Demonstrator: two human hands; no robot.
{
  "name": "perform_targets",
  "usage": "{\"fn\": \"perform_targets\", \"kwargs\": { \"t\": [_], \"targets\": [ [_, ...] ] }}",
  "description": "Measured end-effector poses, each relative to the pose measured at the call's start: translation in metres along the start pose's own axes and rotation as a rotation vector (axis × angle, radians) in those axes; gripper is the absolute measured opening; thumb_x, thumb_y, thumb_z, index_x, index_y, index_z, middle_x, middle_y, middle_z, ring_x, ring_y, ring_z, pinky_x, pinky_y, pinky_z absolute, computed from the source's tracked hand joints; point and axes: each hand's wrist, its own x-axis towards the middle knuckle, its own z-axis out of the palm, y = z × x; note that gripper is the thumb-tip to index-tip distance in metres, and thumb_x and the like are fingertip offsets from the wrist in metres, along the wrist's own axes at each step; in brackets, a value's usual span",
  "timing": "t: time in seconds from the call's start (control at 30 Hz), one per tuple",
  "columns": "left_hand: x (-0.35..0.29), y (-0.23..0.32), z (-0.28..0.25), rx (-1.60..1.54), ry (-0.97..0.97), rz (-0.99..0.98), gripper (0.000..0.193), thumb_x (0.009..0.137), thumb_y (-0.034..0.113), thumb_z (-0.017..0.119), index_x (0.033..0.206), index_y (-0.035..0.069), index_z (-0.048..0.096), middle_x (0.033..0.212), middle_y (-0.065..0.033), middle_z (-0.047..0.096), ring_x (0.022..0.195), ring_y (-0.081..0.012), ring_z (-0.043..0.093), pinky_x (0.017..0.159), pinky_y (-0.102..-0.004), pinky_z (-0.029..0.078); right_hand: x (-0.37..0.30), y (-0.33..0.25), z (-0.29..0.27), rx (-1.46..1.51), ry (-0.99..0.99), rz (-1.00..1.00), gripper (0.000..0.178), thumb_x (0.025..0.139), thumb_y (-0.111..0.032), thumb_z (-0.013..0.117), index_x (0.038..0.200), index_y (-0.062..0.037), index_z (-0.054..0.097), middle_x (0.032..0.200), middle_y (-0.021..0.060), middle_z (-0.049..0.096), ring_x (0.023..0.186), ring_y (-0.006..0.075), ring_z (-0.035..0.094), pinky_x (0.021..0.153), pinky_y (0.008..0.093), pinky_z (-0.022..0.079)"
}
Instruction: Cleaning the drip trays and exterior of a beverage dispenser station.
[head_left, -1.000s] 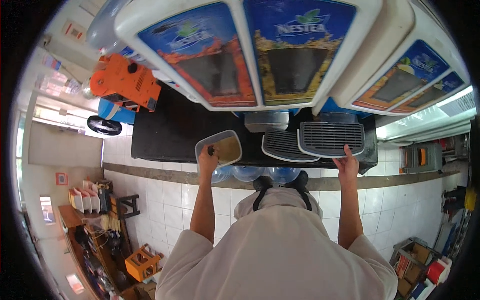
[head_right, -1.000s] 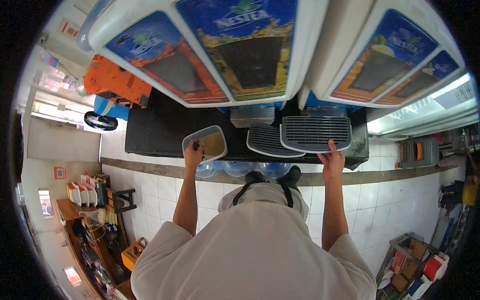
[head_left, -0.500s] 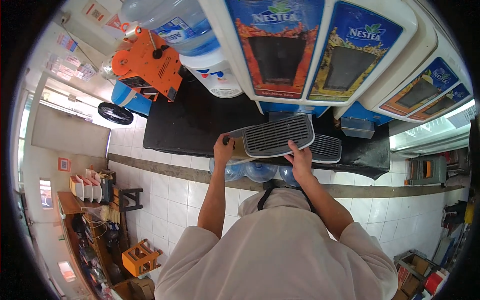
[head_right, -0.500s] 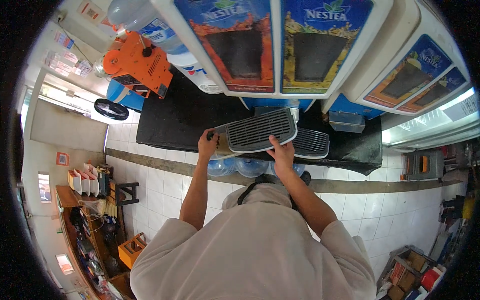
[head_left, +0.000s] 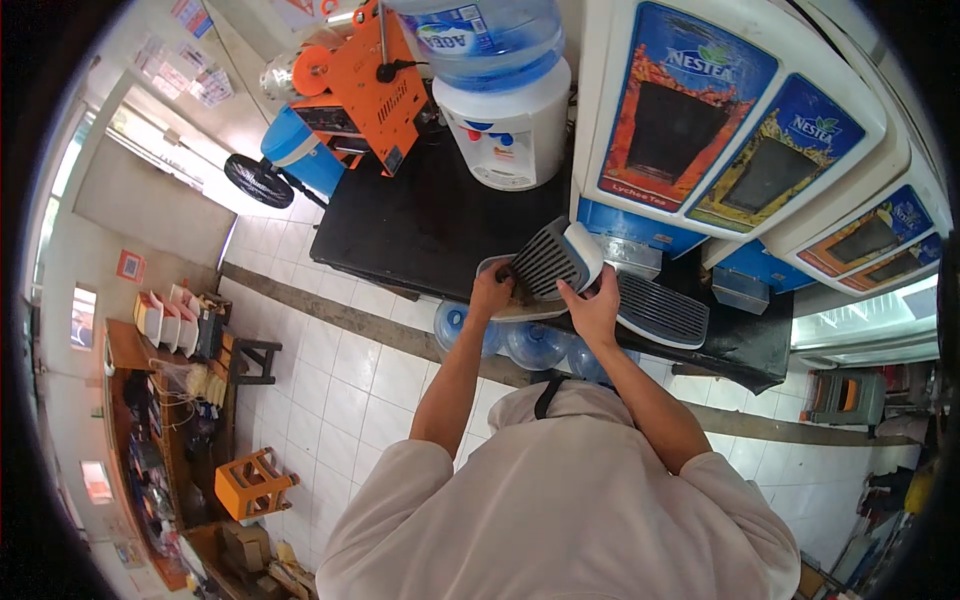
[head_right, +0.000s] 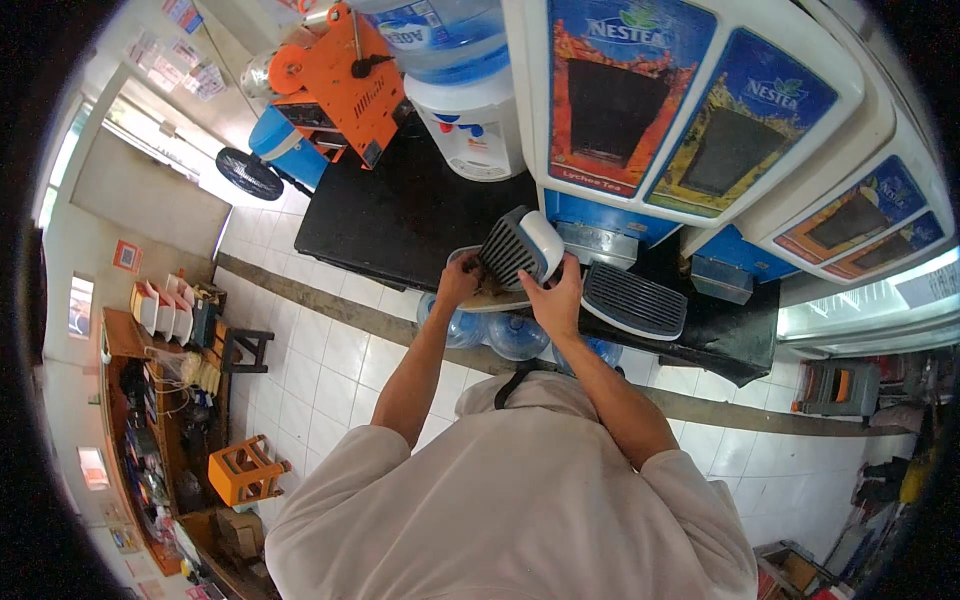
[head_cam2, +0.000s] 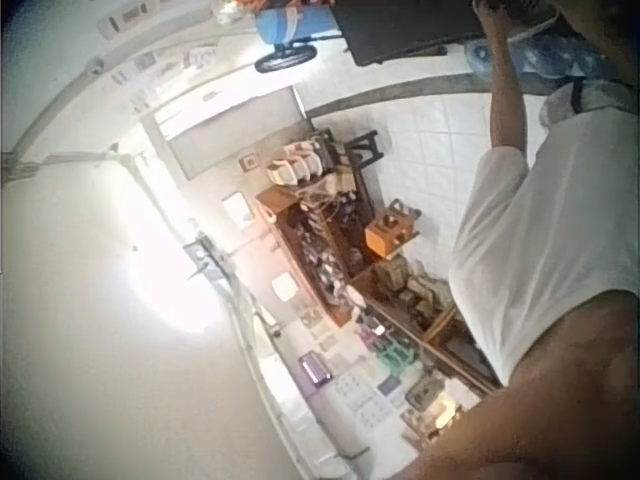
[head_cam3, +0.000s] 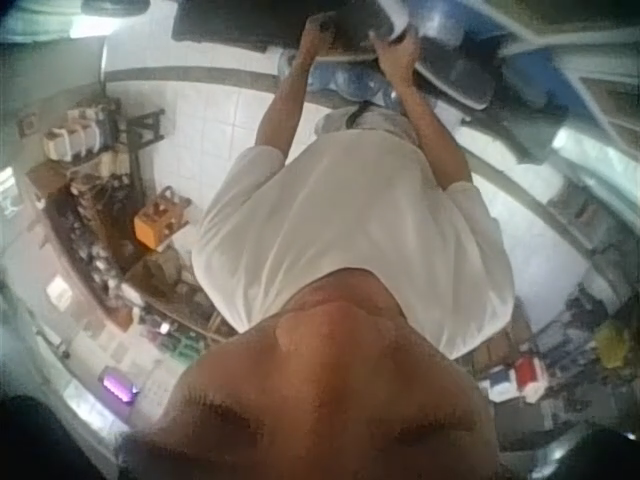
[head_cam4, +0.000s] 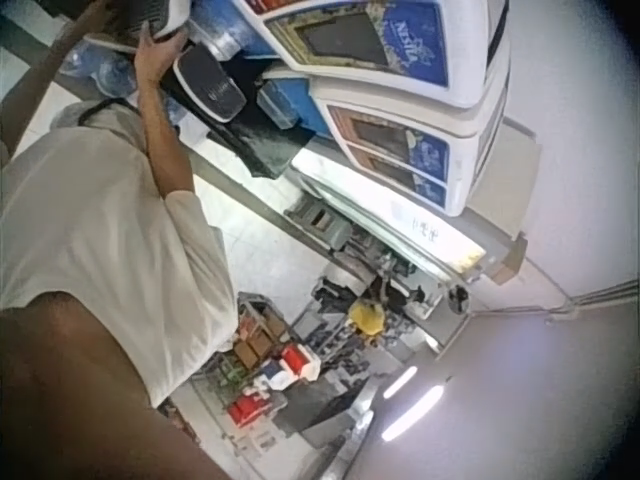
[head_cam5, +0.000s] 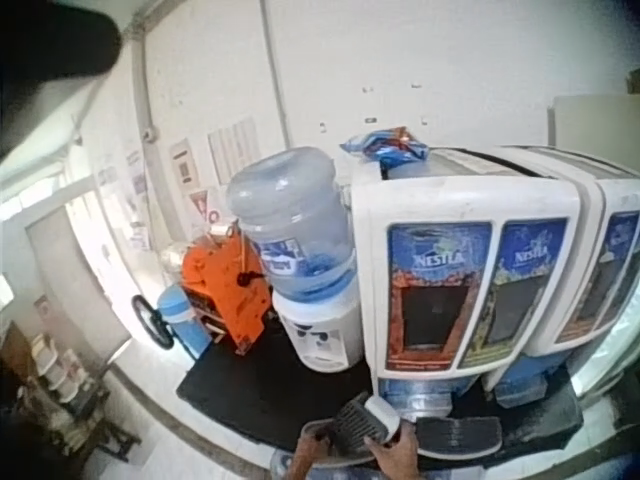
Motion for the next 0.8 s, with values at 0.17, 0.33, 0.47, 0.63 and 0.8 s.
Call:
{"fn": "perform_targets", "kwargs": {
  "t": [0.17,0.33,0.47,0.63,0.8],
  "targets": [
    [-0.006,0.007,0.0,-0.087,-0.058,-0.083,0.042,0.074,0.019,0.062,0.114,0.007,0.059,0.1,-0.0194,0.064,0.097,-0.0336,0.061,0.083,-0.0381,0.048,-0.011,-0.015,-0.006,-0.22,-0.128,-0.213,0.055,0.068,-0.004,0.076,0.113,0.002,0.044,0.113,0.0143,0.05,0.101,0.0224,0.056,0.085,0.0327,0.048],
    [-0.005,-0.018,0.006,-0.222,-0.046,-0.027,0.041,0.074,0.019,0.063,0.113,0.007,0.059,0.1,-0.0186,0.064,0.096,-0.0309,0.062,0.08,-0.036,0.049,-0.015,-0.02,-0.012,-0.217,-0.257,-0.37,0.059,0.065,-0.003,0.076,0.116,-0.001,0.046,0.115,0.0157,0.05,0.108,0.0281,0.052,0.088,0.0349,0.046],
    [-0.008,-0.01,0.003,-0.365,-0.026,-0.151,0.037,0.077,0.007,0.059,0.114,0.003,0.058,0.102,-0.0091,0.063,0.09,-0.0177,0.059,0.081,-0.029,0.046,-0.017,-0.027,-0.02,-0.26,-0.363,-0.482,0.062,0.061,0.004,0.068,0.118,-0.001,0.046,0.12,0.0187,0.047,0.112,0.0333,0.049,0.094,0.0374,0.042],
    [-0.017,0.005,-0.006,-0.498,-0.015,-0.088,0.035,0.079,0.005,0.057,0.115,0.003,0.057,0.102,-0.008,0.062,0.091,-0.0158,0.057,0.082,-0.0274,0.044,-0.013,-0.033,-0.023,-0.258,-0.4,-0.714,0.062,0.06,0.005,0.068,0.118,-0.0006,0.046,0.122,0.0192,0.049,0.113,0.0343,0.049,0.096,0.0393,0.04],
    [-0.021,-0.002,-0.003,-0.573,0.038,-0.058,0.036,0.079,0.003,0.058,0.114,0.003,0.057,0.103,-0.0074,0.062,0.095,-0.0152,0.055,0.086,-0.0263,0.042,-0.017,-0.033,-0.021,-0.261,-0.412,-0.7,0.064,0.057,0.006,0.067,0.117,-0.0016,0.047,0.121,0.0191,0.05,0.113,0.0342,0.05,0.096,0.0391,0.04]
  ]
}}
